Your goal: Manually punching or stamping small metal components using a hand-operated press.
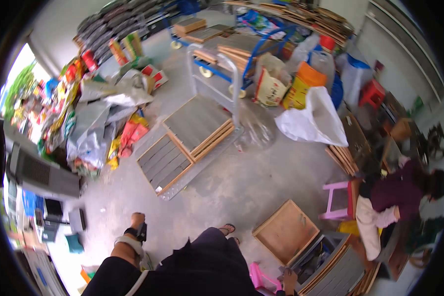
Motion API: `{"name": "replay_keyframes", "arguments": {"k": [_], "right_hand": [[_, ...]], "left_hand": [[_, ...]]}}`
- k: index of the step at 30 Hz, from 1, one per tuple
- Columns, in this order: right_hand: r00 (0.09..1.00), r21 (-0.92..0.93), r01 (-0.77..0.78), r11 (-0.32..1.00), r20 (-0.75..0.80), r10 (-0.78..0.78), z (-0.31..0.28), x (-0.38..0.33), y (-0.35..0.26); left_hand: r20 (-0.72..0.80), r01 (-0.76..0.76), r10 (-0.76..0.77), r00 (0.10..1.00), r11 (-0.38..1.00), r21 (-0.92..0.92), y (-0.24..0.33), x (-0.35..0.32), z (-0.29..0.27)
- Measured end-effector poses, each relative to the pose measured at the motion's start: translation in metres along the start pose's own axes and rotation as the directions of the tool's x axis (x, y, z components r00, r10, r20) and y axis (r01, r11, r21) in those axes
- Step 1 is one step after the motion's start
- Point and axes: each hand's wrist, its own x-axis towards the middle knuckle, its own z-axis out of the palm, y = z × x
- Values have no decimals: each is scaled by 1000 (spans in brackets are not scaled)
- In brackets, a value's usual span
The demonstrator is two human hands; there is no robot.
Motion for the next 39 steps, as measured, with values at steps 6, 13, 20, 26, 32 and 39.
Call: {"name": "replay_keyframes", "arguments": {"k": [6, 13, 20, 26, 32, 39], "right_hand": [[955, -390, 66, 919, 291, 55, 51, 39, -63], [892, -340, 204, 918, 451, -32, 151, -4, -185], [802, -374, 333, 866, 595, -52, 292, -62, -250], [711, -216, 468, 857, 667, -221, 364, -108, -379], [674, -561, 606, 564, 739, 10, 395, -33, -362], [434, -444, 744, 500, 889, 144, 534, 85, -373]], "left_hand": [[402, 459, -249, 881, 649, -606, -95, -141, 193], [552, 556, -144, 822, -13, -831, -55, -112, 78], [449, 445, -166, 878, -61, -893, -138, -19, 9], [461, 624, -534, 709, 169, -763, -276, 48, 64], [652, 635, -367, 663, -185, -750, -214, 96, -14], [445, 451, -204, 872, -15, -892, -130, 143, -39]]}}
